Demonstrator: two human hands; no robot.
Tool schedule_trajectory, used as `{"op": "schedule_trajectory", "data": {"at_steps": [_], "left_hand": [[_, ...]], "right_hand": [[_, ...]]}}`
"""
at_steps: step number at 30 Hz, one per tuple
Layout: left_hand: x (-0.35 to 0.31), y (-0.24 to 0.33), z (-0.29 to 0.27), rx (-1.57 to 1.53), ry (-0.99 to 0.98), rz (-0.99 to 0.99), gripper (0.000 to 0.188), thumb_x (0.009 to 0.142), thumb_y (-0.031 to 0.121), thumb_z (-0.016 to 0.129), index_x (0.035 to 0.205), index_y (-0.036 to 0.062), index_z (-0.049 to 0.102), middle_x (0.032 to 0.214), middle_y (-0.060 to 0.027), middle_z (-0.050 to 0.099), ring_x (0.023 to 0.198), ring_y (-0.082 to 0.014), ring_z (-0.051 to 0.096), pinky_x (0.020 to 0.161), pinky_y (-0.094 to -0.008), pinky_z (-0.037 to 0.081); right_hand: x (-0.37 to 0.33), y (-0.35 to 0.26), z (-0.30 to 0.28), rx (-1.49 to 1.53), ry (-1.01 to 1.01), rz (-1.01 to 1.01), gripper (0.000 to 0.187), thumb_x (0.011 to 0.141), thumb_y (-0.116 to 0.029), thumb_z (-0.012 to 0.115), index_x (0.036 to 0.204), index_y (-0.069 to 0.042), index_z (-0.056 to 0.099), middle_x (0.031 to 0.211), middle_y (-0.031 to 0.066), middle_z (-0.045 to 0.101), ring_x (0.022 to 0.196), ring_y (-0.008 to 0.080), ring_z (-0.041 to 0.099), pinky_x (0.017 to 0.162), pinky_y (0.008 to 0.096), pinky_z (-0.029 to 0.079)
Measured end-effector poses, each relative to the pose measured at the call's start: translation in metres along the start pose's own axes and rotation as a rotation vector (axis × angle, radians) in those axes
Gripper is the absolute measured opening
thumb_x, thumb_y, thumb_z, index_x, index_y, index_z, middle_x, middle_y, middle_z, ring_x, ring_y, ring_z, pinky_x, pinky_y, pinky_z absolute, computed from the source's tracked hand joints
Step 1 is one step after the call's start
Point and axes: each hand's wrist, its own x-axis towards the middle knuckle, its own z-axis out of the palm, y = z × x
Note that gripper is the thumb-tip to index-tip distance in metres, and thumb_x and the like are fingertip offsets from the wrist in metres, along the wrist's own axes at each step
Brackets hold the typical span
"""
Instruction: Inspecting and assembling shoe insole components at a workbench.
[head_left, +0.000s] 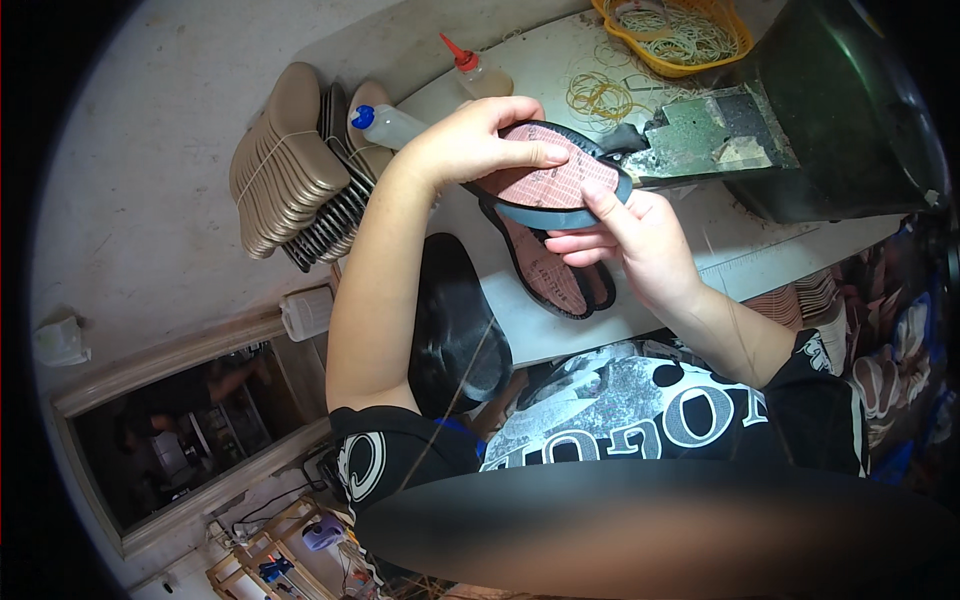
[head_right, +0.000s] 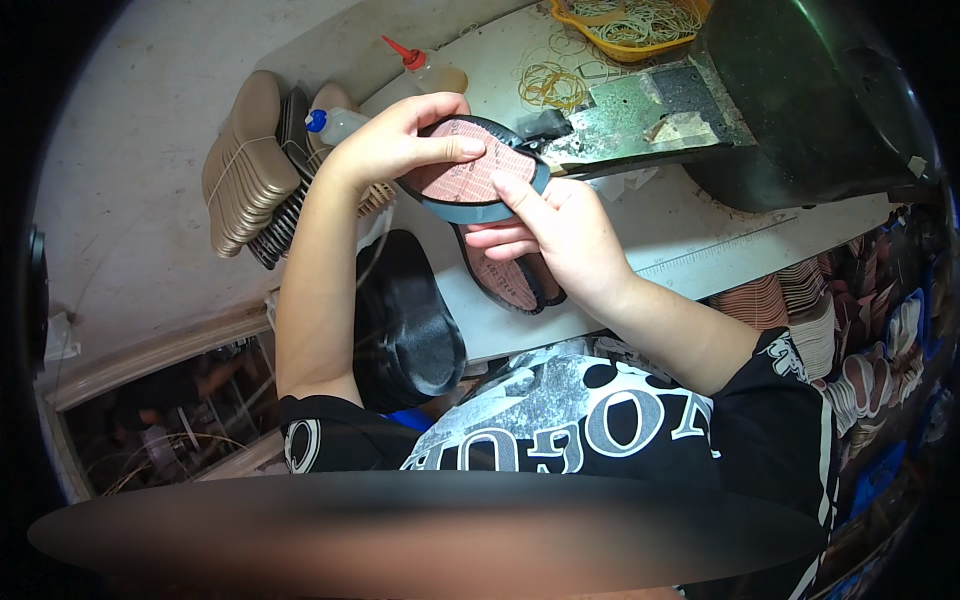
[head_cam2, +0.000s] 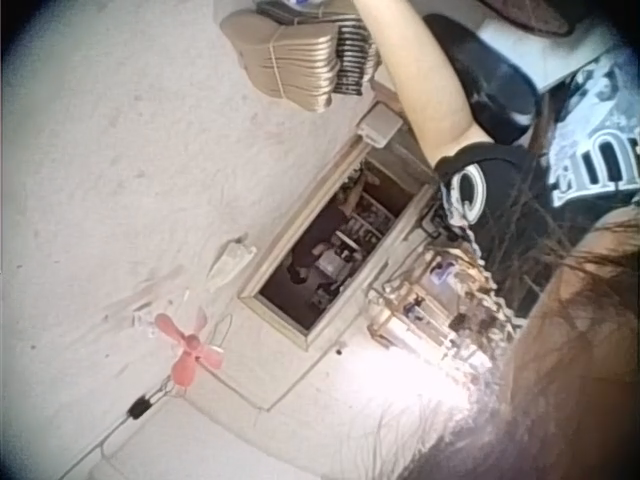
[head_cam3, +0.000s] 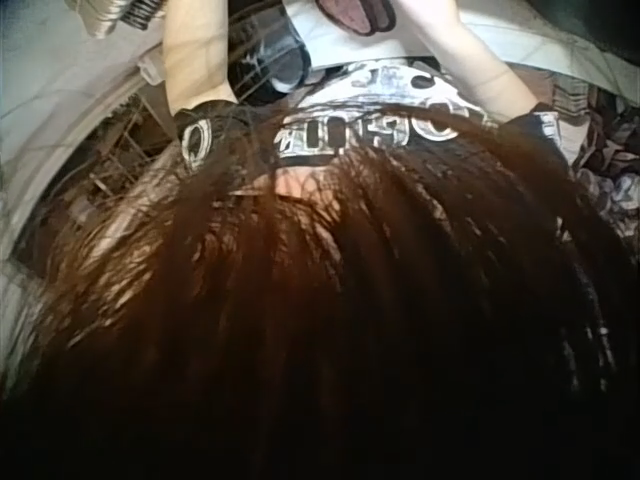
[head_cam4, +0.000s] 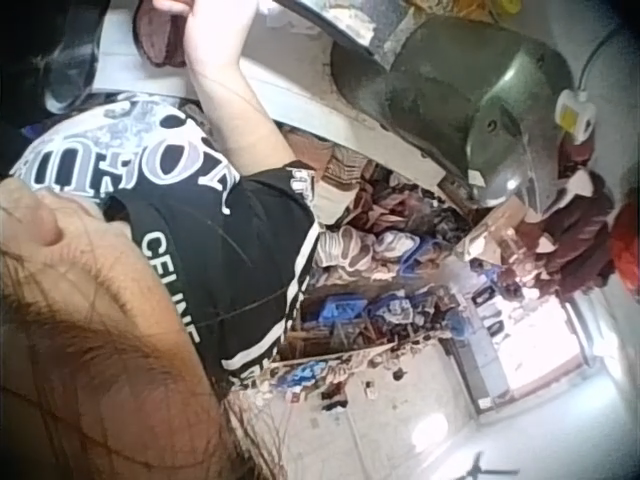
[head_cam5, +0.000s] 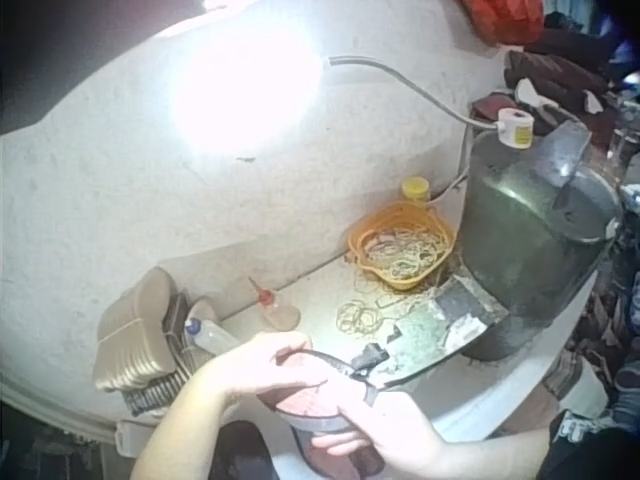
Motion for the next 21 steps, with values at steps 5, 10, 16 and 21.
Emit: {"op": "schedule_trajectory", "data": {"at_steps": [5, 10, 16, 21], "left_hand": [[-0.016, 0.004, 0.011, 0.023, 0.093, -0.084, 0.040, 0.079, 0.035, 0.074, 0.095, 0.0012, 0.060, 0.082, -0.0016, 0.060, 0.075, -0.0077, 0.052, 0.067, -0.0246, 0.044], [-0.030, 0.002, 0.028, -0.016, 0.236, -0.283, 0.047, 0.081, 0.044, 0.070, 0.089, -0.0014, 0.064, 0.076, -0.0021, 0.061, 0.067, -0.0079, 0.053, 0.059, -0.0250, 0.044], [-0.037, 0.007, 0.051, -0.047, 0.247, -0.366, 0.057, 0.079, 0.051, 0.068, 0.087, -0.0051, 0.068, 0.075, -0.0080, 0.065, 0.065, -0.0126, 0.058, 0.059, -0.0274, 0.048], [-0.043, 0.019, 0.073, -0.288, 0.297, -0.418, 0.068, 0.082, 0.057, 0.059, 0.090, -0.0103, 0.065, 0.077, -0.0195, 0.066, 0.057, -0.0264, 0.067, 0.050, -0.0302, 0.055]], "right_hand": [[-0.002, -0.008, -0.002, -0.048, -0.002, 0.012, 0.042, 0.095, -0.031, 0.052, 0.109, 0.008, 0.058, 0.095, 0.0174, 0.067, 0.079, 0.0211, 0.069, 0.067, 0.0238, 0.057], [-0.001, -0.010, -0.008, -0.117, 0.029, -0.018, 0.038, 0.092, -0.031, 0.057, 0.100, 0.005, 0.063, 0.085, 0.0142, 0.068, 0.075, 0.0183, 0.069, 0.060, 0.0241, 0.057], [-0.004, -0.010, -0.019, -0.297, 0.046, -0.048, 0.033, 0.089, -0.032, 0.062, 0.092, 0.000, 0.065, 0.080, 0.0087, 0.068, 0.070, 0.0137, 0.066, 0.062, 0.0230, 0.055], [-0.019, -0.001, -0.019, -0.510, -0.098, -0.041, 0.035, 0.081, -0.033, 0.068, 0.099, -0.002, 0.066, 0.084, 0.0044, 0.067, 0.072, 0.0108, 0.063, 0.061, 0.0225, 0.051]]}}
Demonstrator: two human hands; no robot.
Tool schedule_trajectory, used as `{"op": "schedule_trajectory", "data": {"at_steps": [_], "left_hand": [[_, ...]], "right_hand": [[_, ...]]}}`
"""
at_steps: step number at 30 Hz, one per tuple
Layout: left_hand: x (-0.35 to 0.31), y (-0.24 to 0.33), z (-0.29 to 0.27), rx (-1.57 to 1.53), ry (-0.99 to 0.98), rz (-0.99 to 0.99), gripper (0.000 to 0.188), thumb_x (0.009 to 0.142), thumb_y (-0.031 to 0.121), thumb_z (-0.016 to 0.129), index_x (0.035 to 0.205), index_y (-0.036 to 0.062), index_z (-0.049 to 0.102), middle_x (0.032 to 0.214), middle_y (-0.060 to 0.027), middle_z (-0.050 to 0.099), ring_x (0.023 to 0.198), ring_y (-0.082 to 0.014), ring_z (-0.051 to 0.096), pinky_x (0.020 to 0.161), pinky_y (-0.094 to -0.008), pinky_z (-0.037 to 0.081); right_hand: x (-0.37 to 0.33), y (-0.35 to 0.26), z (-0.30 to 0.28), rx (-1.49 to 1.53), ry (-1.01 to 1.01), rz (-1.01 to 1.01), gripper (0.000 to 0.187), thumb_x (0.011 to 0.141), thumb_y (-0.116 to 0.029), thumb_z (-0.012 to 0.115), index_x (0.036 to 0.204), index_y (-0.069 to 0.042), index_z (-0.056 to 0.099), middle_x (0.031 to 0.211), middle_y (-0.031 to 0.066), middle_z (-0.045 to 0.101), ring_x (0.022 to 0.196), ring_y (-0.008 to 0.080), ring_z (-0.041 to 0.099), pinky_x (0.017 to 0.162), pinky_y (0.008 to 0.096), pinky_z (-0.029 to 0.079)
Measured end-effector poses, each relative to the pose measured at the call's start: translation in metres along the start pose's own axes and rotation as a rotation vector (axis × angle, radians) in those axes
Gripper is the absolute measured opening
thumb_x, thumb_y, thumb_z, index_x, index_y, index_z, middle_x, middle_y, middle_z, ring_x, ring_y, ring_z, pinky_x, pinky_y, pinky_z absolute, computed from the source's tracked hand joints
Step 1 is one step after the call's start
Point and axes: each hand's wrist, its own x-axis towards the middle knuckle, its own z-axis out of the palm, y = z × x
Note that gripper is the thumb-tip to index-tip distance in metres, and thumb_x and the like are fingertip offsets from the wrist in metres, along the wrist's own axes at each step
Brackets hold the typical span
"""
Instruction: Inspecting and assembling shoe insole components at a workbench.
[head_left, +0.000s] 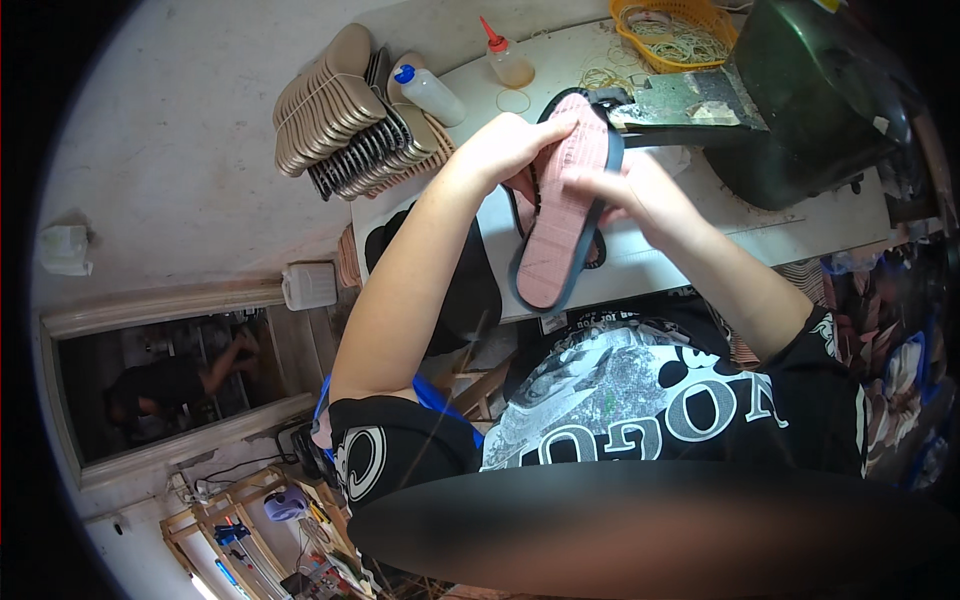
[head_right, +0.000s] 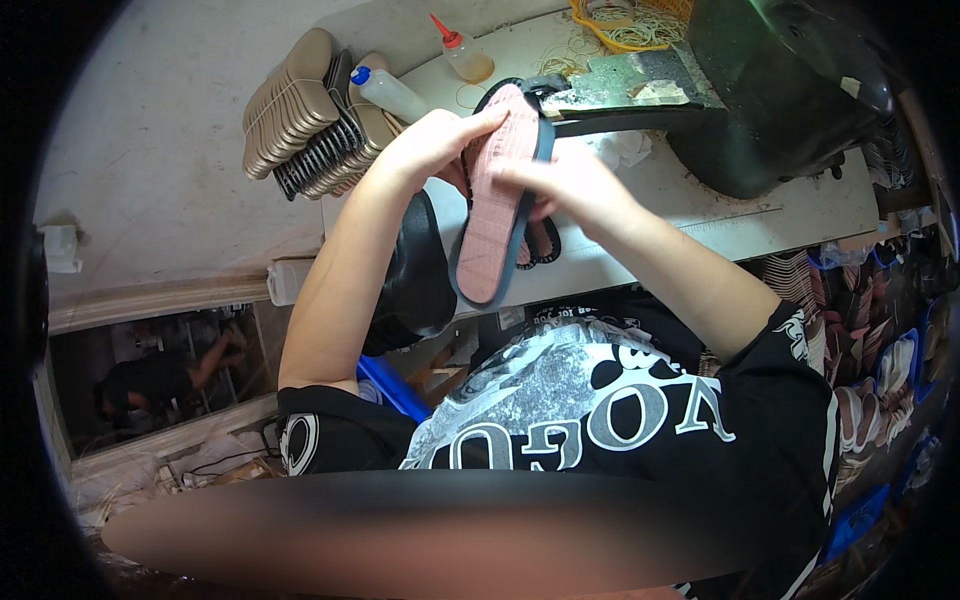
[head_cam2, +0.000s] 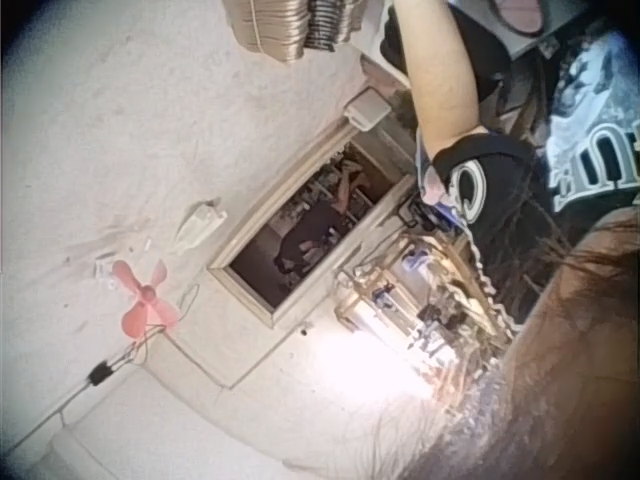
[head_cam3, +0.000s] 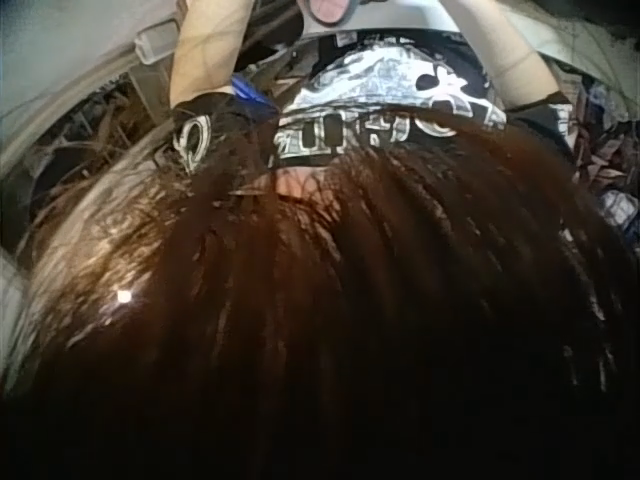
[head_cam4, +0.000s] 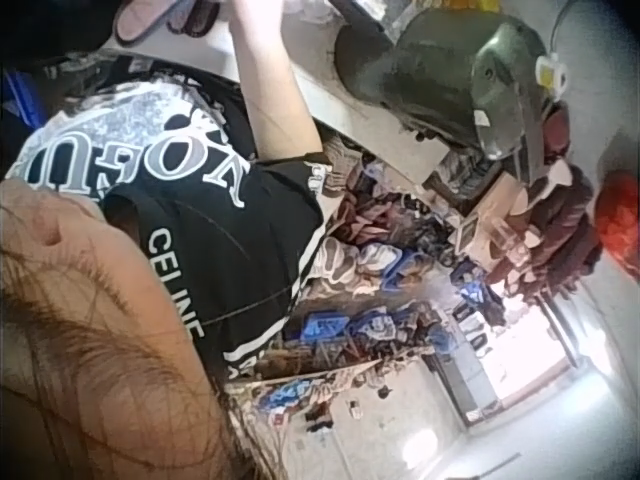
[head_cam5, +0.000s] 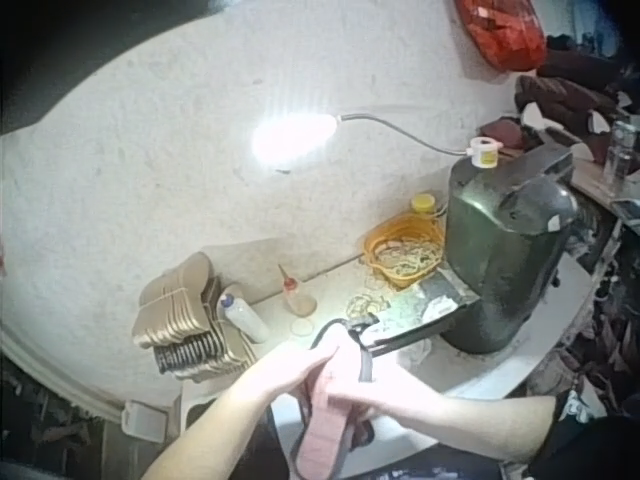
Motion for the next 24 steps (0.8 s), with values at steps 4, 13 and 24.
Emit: {"op": "schedule_trajectory", "data": {"at_steps": [4, 13, 24], "left_hand": [[-0.014, 0.003, 0.011, -0.142, -0.062, 0.010, 0.062, 0.087, 0.054, 0.055, 0.092, -0.0064, 0.064, 0.076, -0.0197, 0.067, 0.057, -0.0210, 0.067, 0.053, -0.0277, 0.055], [-0.010, -0.018, 0.018, -0.416, 0.030, 0.092, 0.032, 0.080, 0.032, 0.074, 0.062, 0.0109, 0.058, 0.049, 0.0035, 0.048, 0.041, -0.0057, 0.040, 0.041, -0.0216, 0.032], [0.010, -0.018, 0.008, -0.469, 0.198, 0.163, 0.036, 0.082, 0.033, 0.071, 0.061, 0.0086, 0.055, 0.043, 0.0030, 0.043, 0.037, -0.0072, 0.037, 0.039, -0.0231, 0.025]], "right_hand": [[-0.003, 0.004, -0.014, -0.004, -0.028, -0.024, 0.035, 0.079, -0.034, 0.072, 0.095, -0.003, 0.069, 0.082, 0.0041, 0.067, 0.068, 0.0089, 0.061, 0.054, 0.0216, 0.045], [0.017, 0.001, -0.039, -0.120, 0.025, -0.031, 0.033, 0.081, -0.031, 0.072, 0.091, 0.000, 0.069, 0.081, 0.0038, 0.067, 0.070, 0.0075, 0.061, 0.062, 0.0207, 0.046], [-0.061, 0.025, -0.016, 0.279, -0.138, 0.167, 0.025, 0.087, -0.024, 0.065, 0.092, 0.001, 0.065, 0.077, 0.0114, 0.068, 0.064, 0.0143, 0.067, 0.057, 0.0232, 0.053]]}}
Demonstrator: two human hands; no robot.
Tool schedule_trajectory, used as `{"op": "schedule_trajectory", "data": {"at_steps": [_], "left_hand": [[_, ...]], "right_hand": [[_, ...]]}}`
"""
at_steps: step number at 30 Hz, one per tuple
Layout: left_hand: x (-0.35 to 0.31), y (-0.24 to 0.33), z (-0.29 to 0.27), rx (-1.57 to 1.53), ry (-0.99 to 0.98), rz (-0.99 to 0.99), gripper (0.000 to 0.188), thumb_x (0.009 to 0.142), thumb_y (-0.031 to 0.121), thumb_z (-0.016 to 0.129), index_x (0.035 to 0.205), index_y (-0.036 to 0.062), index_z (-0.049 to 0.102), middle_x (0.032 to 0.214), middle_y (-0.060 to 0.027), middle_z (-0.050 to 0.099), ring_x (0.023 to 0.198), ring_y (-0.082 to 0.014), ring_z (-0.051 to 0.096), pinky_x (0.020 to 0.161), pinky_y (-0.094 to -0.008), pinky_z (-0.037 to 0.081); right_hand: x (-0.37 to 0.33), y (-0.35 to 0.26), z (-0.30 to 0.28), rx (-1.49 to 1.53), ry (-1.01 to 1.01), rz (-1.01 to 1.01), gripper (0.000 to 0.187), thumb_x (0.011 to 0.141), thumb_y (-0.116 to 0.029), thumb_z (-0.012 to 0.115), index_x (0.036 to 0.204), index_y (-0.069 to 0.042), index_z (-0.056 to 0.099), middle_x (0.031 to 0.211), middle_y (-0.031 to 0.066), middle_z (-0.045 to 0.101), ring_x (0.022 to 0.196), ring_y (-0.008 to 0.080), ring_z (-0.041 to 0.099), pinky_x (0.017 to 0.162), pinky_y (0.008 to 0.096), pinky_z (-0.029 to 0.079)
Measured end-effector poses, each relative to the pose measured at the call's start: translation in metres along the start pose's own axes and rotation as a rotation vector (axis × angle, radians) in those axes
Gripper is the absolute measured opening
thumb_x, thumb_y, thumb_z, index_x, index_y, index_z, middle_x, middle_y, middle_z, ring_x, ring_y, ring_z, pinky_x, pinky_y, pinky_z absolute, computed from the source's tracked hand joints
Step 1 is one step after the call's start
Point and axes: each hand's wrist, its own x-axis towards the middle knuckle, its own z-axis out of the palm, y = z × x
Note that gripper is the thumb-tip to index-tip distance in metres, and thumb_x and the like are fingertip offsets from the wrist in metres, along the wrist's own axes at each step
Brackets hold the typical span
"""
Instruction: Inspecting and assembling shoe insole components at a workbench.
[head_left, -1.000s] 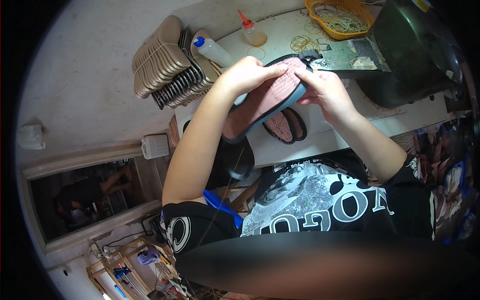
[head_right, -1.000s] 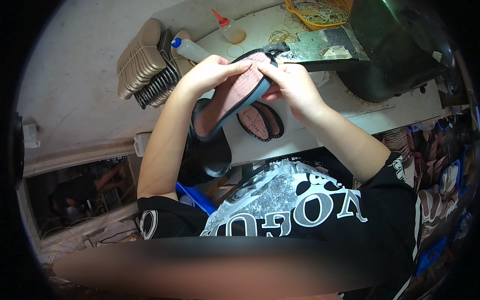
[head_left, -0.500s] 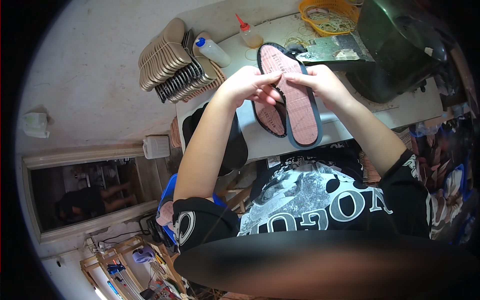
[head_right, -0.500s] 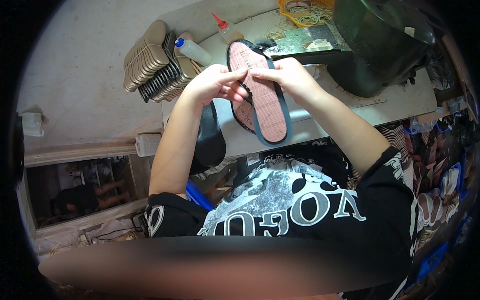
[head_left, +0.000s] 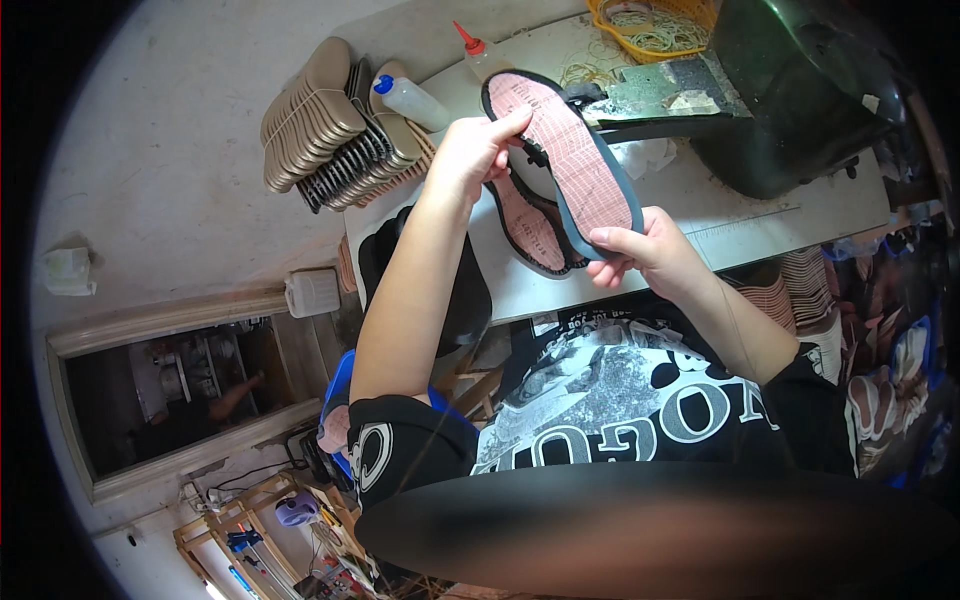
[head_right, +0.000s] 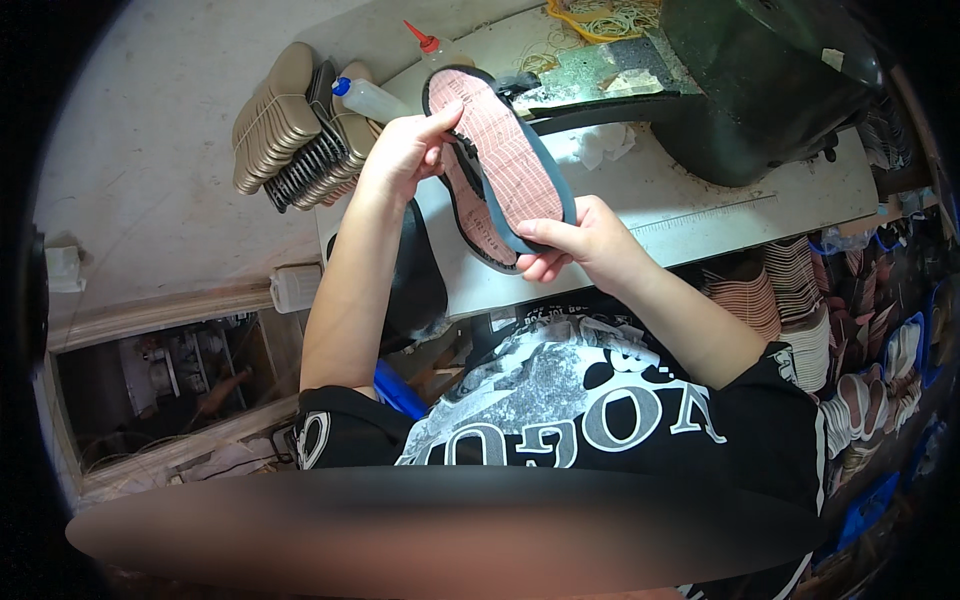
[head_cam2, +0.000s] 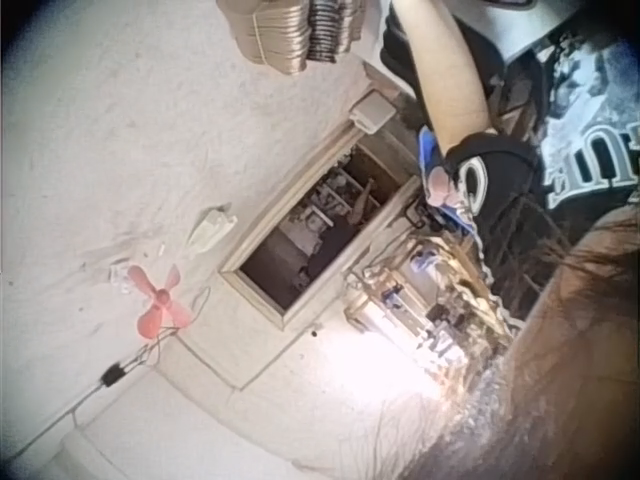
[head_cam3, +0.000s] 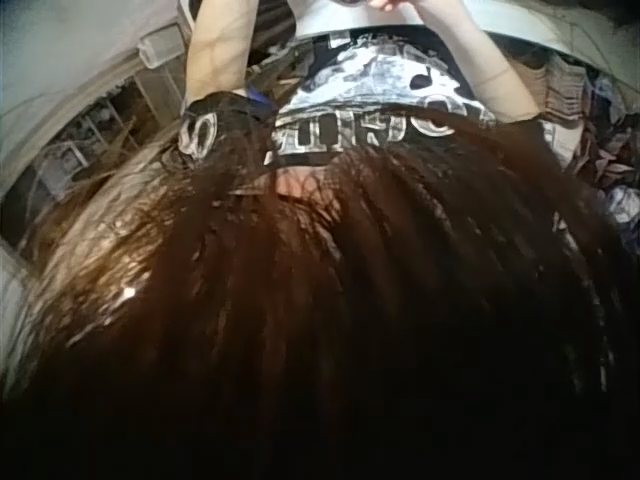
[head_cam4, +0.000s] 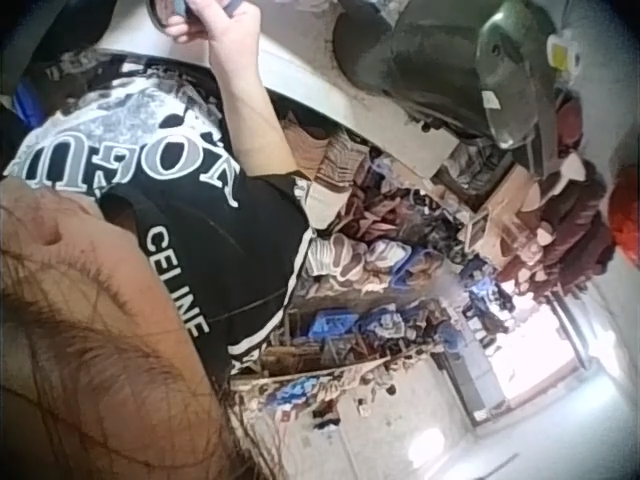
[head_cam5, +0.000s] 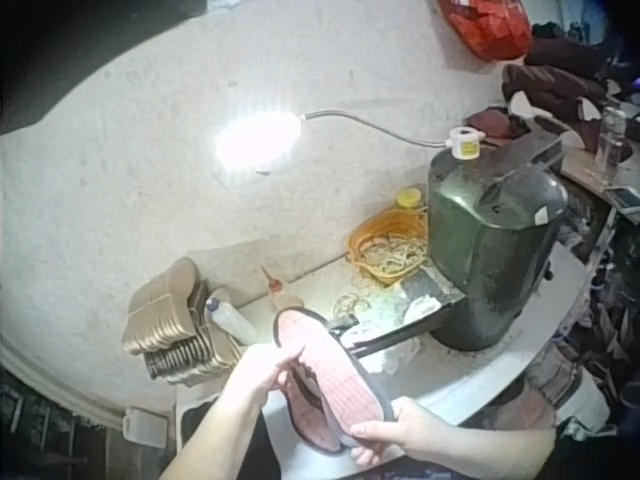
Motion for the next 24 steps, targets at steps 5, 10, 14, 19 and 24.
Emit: {"op": "schedule_trajectory", "data": {"at_steps": [5, 10, 14, 19, 24], "left_hand": [[0.022, 0.016, -0.010, 0.075, -0.010, -0.103, 0.039, 0.077, 0.040, 0.074, 0.067, 0.0072, 0.057, 0.043, 0.0034, 0.042, 0.036, -0.0063, 0.034, 0.041, -0.0230, 0.027], [0.053, 0.027, -0.033, 0.421, 0.017, -0.067, 0.059, 0.066, 0.058, 0.076, 0.077, 0.0007, 0.064, 0.055, -0.0039, 0.057, 0.045, -0.0118, 0.050, 0.044, -0.0233, 0.039], [0.089, 0.031, -0.042, 0.811, 0.114, 0.346, 0.072, 0.065, 0.051, 0.078, 0.104, -0.0064, 0.061, 0.112, -0.0211, 0.057, 0.100, -0.0257, 0.056, 0.084, -0.0333, 0.046], [0.083, 0.071, -0.017, 1.075, -0.584, 0.713, 0.060, 0.070, 0.039, 0.078, 0.119, 0.0105, 0.059, 0.142, -0.0140, 0.039, 0.132, -0.0273, 0.035, 0.108, -0.0338, 0.029], [0.095, 0.084, -0.016, 1.055, -0.689, 0.505, 0.046, 0.071, 0.043, 0.076, 0.096, 0.0080, 0.059, 0.096, -0.0088, 0.055, 0.095, -0.0236, 0.050, 0.082, -0.0354, 0.041]], "right_hand": [[0.016, -0.005, 0.012, 0.159, 0.147, -0.134, 0.028, 0.086, -0.024, 0.064, 0.092, 0.003, 0.064, 0.073, 0.0134, 0.067, 0.058, 0.0157, 0.066, 0.055, 0.0243, 0.053], [0.040, -0.014, 0.025, 0.218, 0.226, -0.185, 0.031, 0.087, -0.026, 0.062, 0.093, 0.004, 0.063, 0.075, 0.0138, 0.067, 0.060, 0.0157, 0.066, 0.057, 0.0250, 0.053], [0.054, -0.026, 0.029, 0.220, 0.233, -0.182, 0.031, 0.090, -0.027, 0.058, 0.103, 0.001, 0.062, 0.078, 0.0127, 0.066, 0.060, 0.0140, 0.064, 0.058, 0.0246, 0.052], [0.070, -0.032, 0.029, 0.212, 0.273, -0.171, 0.034, 0.089, -0.029, 0.059, 0.104, 0.001, 0.061, 0.078, 0.0127, 0.067, 0.062, 0.0139, 0.065, 0.058, 0.0231, 0.052], [0.077, -0.039, 0.034, 0.251, 0.330, -0.157, 0.038, 0.091, -0.033, 0.059, 0.104, 0.003, 0.062, 0.081, 0.0137, 0.067, 0.067, 0.0148, 0.067, 0.059, 0.0215, 0.053]]}}
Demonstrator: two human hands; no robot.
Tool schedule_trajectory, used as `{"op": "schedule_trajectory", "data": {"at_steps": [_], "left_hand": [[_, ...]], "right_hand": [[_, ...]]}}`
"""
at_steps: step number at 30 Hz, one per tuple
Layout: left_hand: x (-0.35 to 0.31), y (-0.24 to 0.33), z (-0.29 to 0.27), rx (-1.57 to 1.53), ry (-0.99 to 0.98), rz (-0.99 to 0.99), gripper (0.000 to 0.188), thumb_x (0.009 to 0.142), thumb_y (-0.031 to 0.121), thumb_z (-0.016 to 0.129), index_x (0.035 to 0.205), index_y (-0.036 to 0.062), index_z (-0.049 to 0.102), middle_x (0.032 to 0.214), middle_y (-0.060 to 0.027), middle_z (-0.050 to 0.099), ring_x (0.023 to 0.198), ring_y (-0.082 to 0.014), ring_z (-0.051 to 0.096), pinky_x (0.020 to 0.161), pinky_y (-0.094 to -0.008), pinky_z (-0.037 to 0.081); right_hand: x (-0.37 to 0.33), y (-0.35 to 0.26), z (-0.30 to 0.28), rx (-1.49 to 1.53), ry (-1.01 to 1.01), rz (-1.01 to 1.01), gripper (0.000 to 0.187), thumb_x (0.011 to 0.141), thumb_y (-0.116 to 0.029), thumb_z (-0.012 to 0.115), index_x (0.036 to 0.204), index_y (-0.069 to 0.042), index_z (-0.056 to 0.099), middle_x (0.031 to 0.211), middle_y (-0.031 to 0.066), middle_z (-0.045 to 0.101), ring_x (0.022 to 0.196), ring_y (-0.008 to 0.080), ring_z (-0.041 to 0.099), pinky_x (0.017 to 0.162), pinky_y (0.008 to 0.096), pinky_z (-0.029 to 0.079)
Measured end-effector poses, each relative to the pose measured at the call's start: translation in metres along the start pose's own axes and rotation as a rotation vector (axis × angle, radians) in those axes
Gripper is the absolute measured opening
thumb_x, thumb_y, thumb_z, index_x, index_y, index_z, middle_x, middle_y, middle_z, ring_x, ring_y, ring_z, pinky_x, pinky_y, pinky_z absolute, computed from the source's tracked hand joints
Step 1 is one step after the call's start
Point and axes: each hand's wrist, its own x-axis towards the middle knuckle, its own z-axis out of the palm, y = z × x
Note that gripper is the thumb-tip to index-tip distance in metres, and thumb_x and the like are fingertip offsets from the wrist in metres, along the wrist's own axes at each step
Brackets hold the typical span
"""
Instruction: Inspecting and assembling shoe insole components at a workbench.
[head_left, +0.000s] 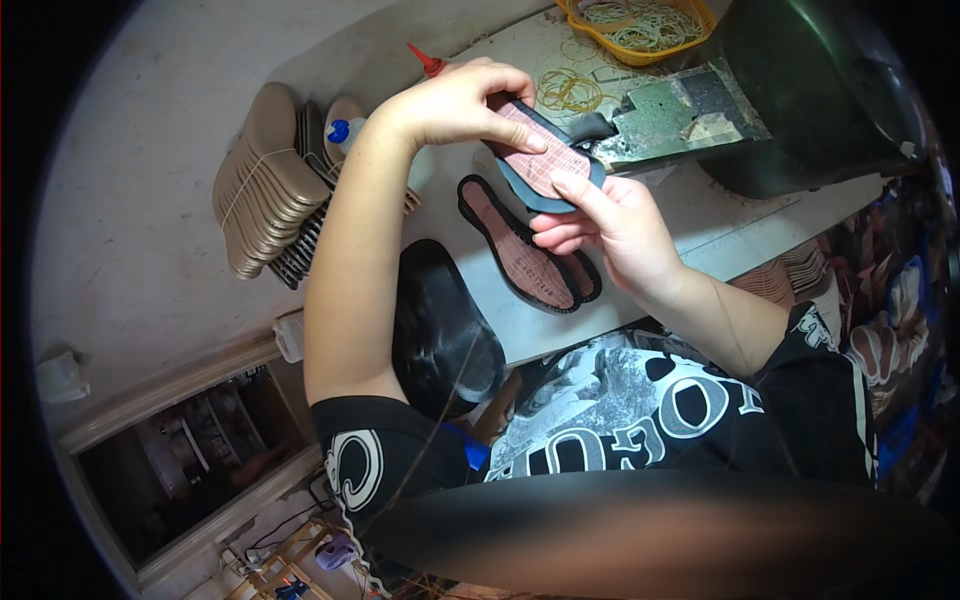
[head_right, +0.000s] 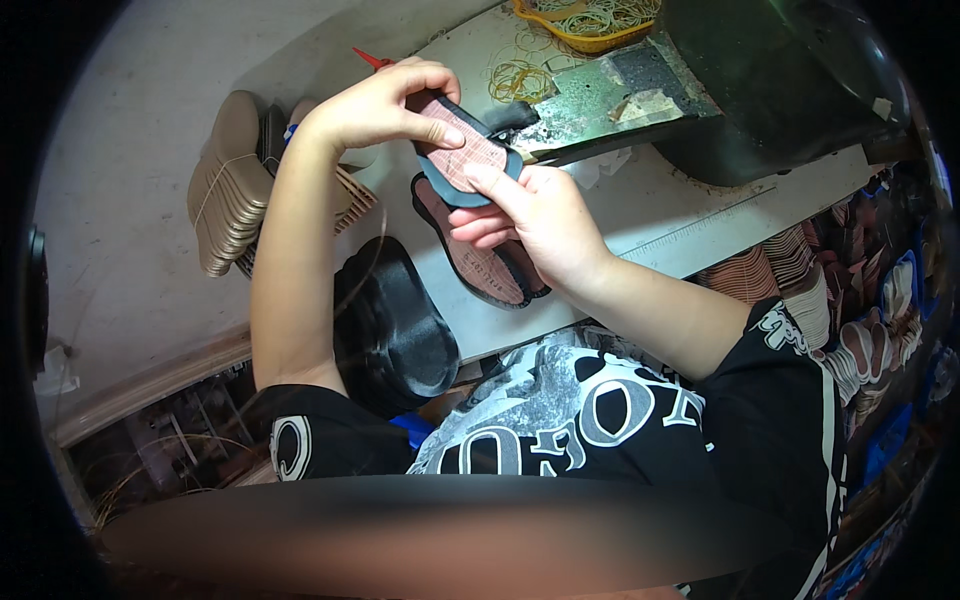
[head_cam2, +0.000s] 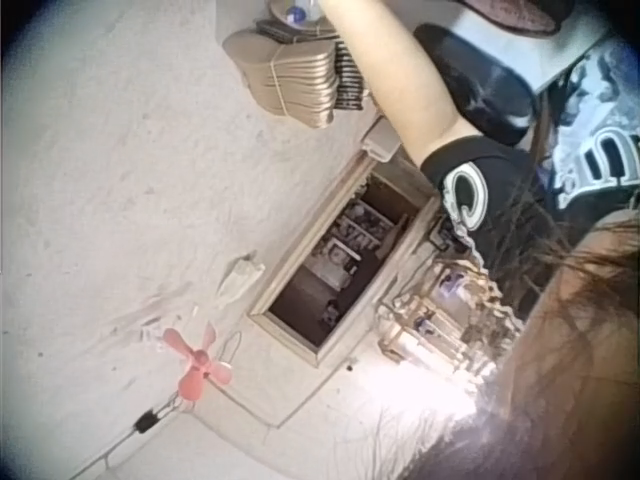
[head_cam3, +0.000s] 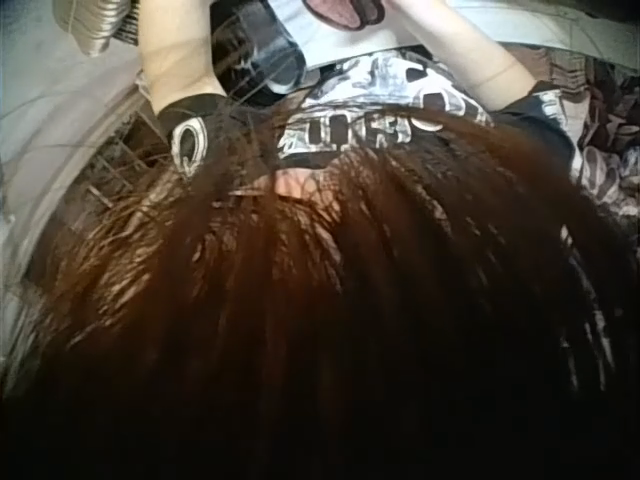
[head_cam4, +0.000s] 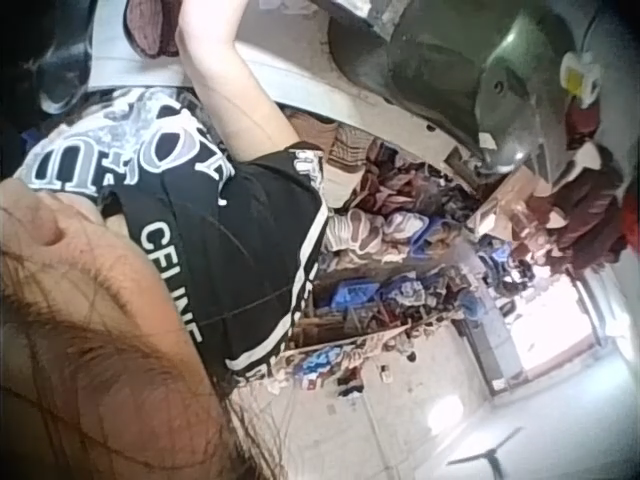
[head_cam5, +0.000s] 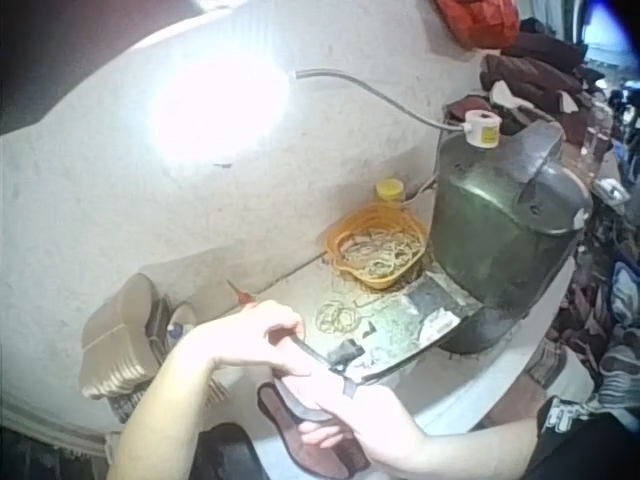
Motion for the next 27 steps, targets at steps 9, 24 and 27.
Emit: {"op": "schedule_trajectory", "data": {"at_steps": [9, 24, 27], "left_hand": [[-0.041, 0.036, 0.021, 0.072, 0.027, -0.104, 0.034, 0.089, 0.033, 0.059, 0.103, 0.0030, 0.053, 0.085, -0.0165, 0.061, 0.077, -0.0299, 0.058, 0.071, -0.0366, 0.046], [-0.057, 0.060, 0.073, -0.538, 0.215, -0.472, 0.042, 0.087, 0.039, 0.061, 0.074, -0.0004, 0.061, 0.062, -0.0103, 0.061, 0.045, -0.0138, 0.054, 0.042, -0.0273, 0.043], [-0.052, 0.073, 0.078, -0.733, 0.218, -0.564, 0.041, 0.087, 0.042, 0.063, 0.067, 0.0063, 0.057, 0.051, -0.0064, 0.057, 0.034, -0.0118, 0.050, 0.034, -0.0217, 0.041]], "right_hand": [[0.000, -0.009, -0.007, -0.032, -0.022, 0.049, 0.043, 0.094, -0.036, 0.055, 0.106, 0.004, 0.061, 0.092, 0.0146, 0.068, 0.076, 0.0180, 0.069, 0.064, 0.0222, 0.055], [0.000, -0.021, -0.022, -0.206, -0.093, 0.030, 0.027, 0.087, -0.028, 0.062, 0.087, -0.001, 0.065, 0.077, 0.0082, 0.067, 0.065, 0.0121, 0.065, 0.059, 0.0222, 0.054], [0.001, -0.030, -0.043, -0.308, -0.165, 0.065, 0.023, 0.085, -0.024, 0.064, 0.084, -0.001, 0.066, 0.074, 0.0044, 0.064, 0.064, 0.0098, 0.060, 0.059, 0.0232, 0.048]]}}
